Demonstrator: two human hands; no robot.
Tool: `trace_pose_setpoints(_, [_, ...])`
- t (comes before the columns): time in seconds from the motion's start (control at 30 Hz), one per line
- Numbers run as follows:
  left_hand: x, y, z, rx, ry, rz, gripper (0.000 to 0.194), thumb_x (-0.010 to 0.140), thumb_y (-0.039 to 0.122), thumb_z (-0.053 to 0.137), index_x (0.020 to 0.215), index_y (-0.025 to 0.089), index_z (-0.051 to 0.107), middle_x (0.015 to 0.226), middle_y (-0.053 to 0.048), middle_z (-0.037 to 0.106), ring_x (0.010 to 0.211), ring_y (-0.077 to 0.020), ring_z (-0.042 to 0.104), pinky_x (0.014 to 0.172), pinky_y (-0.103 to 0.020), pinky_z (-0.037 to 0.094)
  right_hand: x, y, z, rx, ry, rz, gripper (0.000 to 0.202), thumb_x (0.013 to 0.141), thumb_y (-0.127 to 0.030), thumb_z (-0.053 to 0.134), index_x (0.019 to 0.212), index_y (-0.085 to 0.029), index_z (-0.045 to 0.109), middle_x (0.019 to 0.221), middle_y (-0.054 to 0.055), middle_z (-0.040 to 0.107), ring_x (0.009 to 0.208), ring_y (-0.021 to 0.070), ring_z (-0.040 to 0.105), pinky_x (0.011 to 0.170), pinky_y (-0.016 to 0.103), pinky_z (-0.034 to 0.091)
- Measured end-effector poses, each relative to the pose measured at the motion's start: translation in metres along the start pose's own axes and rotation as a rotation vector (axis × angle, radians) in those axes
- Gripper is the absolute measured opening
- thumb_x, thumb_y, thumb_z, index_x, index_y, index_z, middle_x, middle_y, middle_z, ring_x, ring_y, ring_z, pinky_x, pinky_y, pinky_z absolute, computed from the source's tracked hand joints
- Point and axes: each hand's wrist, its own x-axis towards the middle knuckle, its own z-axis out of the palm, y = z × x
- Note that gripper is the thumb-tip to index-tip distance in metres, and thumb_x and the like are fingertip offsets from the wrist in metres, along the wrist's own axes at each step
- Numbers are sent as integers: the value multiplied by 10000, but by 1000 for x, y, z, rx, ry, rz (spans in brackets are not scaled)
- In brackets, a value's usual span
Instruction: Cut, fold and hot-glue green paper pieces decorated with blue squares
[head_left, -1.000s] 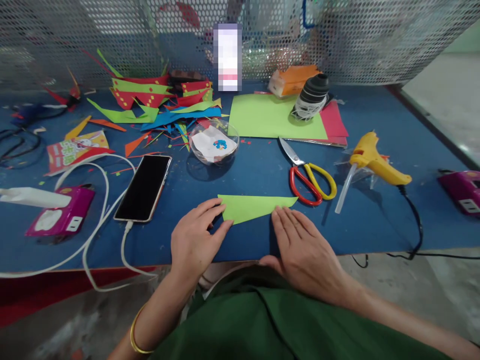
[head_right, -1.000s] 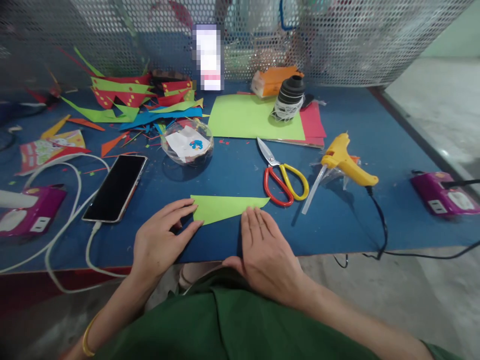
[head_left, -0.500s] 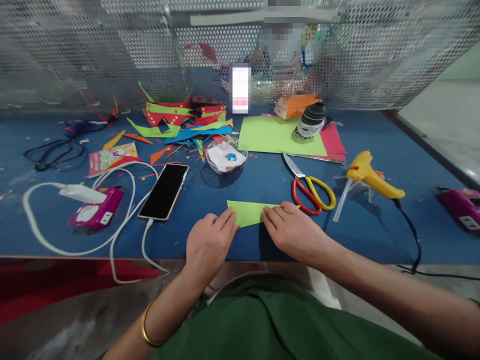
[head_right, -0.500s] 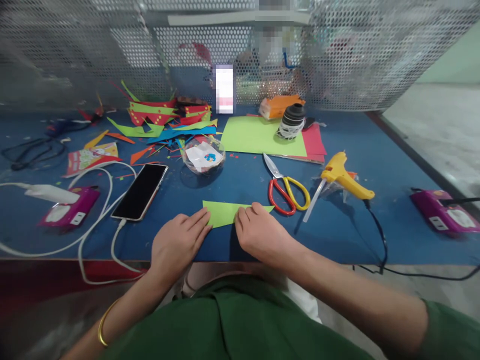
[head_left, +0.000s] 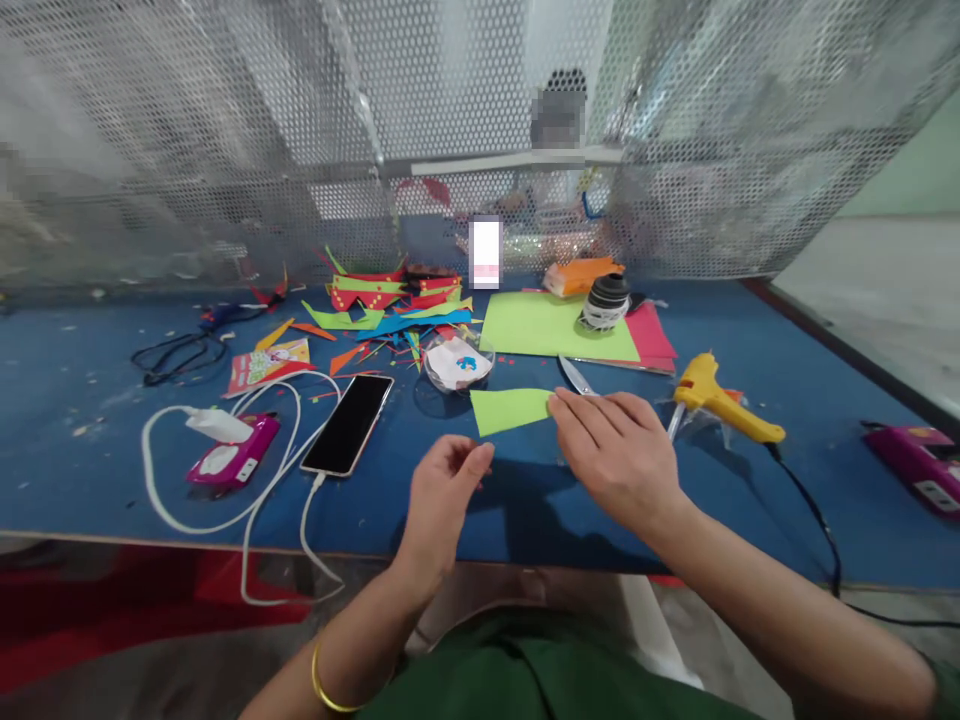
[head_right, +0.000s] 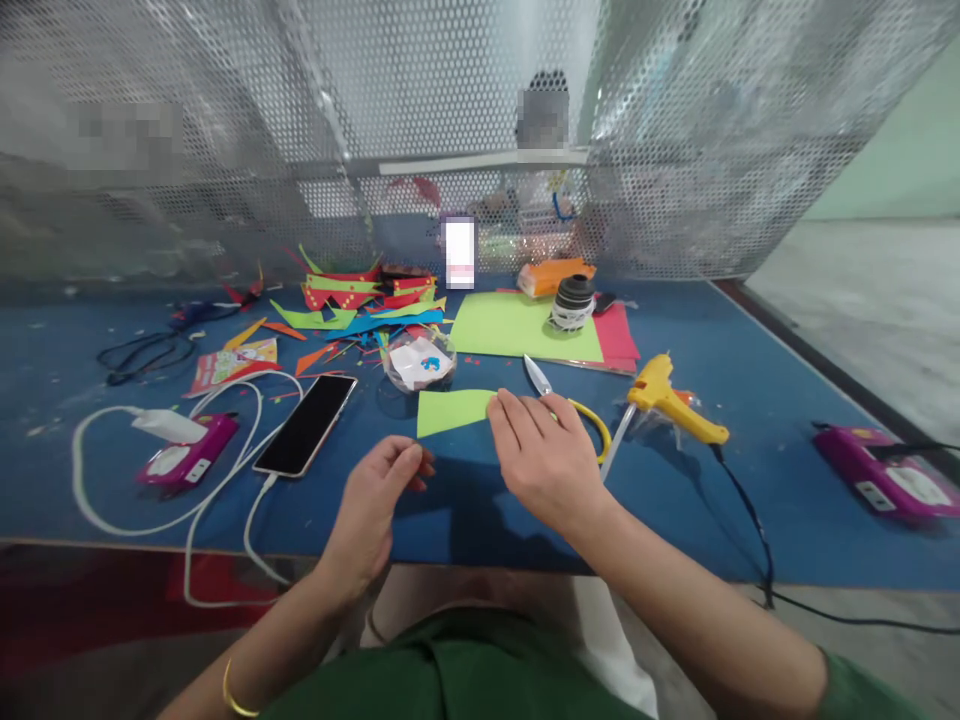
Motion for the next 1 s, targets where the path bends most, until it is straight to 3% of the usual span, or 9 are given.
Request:
trace_pose_setpoints(0.1, [9, 21, 31, -246, -186, -169, 503, 725, 640, 743, 843, 151, 749, 908, -113, 766, 869, -213, 694, 741, -287, 503, 15, 8, 0, -66, 97, 33, 263, 924, -85, 579, 1164, -106, 685, 1158, 127, 763, 979, 224, 716, 919, 390, 423])
trace_pose_setpoints(0.17, [21, 35, 50, -413, -140, -223, 464, 695, 561, 806, 918, 158, 758, 1019, -116, 772, 948, -217, 707, 799, -291, 505, 23, 12, 3, -107, 146, 42, 259, 929, -91, 582, 1165, -120, 684, 1152, 103, 768, 1004, 222, 713, 935, 388, 408])
trace_pose_setpoints(0.3, [60, 51, 72, -660, 20, -160, 361, 623, 434, 870, 811, 179, 698, 832, -35, 751, 820, -164, 709, 735, -258, 506, 34, 22, 14, -23, 188, 138, 240, 940, -120, 594, 1164, -149, 677, 1123, 79, 778, 1057, 233, 700, 991, 397, 389])
trace_pose_setpoints(0.43, [101, 56, 69, -409, 31, 28, 369, 621, 506, 835, 696, 175, 688, 670, -18, 707, 662, -131, 656, 621, -226, 447, 44, 48, 27, 343, 168, 488, 365, 935, -364, 627, 1232, -153, 644, 1225, 157, 722, 1171, 312, 642, 1004, 487, 430])
trace_pose_setpoints(0.5, [113, 56, 63, -348, -12, 75, 346, 591, 470, 860, 661, 167, 710, 627, -23, 697, 605, -120, 611, 606, -229, 428, 48, 62, 36, 641, 50, 705, 509, 851, -453, 693, 1247, -138, 635, 1212, 186, 715, 1150, 352, 644, 949, 528, 471])
trace_pose_setpoints(0.57, [119, 54, 59, -306, -50, 96, 326, 585, 450, 868, 641, 159, 731, 598, -30, 689, 585, -120, 587, 597, -235, 413, 48, 70, 47, 963, -123, 834, 598, 755, -458, 759, 1238, -125, 640, 1065, 168, 757, 1007, 333, 700, 825, 484, 538])
trace_pose_setpoints(0.7, [121, 44, 55, -248, -98, 89, 308, 590, 433, 870, 612, 151, 747, 587, -48, 691, 573, -126, 555, 604, -251, 407, 41, 62, 64, 1269, -313, 851, 485, 750, -404, 729, 1136, -115, 672, 830, 95, 777, 748, 255, 735, 629, 360, 570])
trace_pose_setpoints(0.87, [121, 40, 52, -262, -40, 90, 307, 572, 434, 870, 584, 170, 715, 563, -7, 659, 551, -106, 521, 600, -245, 398, 35, 46, 66, 1471, -377, 950, 425, 752, -449, 739, 1056, -161, 676, 971, 102, 792, 838, 252, 746, 735, 350, 579])
trace_pose_setpoints(1.0, [117, 46, 47, -287, 32, 142, 278, 606, 408, 852, 588, 178, 698, 516, 13, 618, 509, -94, 483, 552, -234, 365, 37, 43, 59, 1537, -387, 1032, 443, 690, -455, 803, 1014, -174, 689, 927, 79, 790, 800, 231, 724, 722, 323, 548])
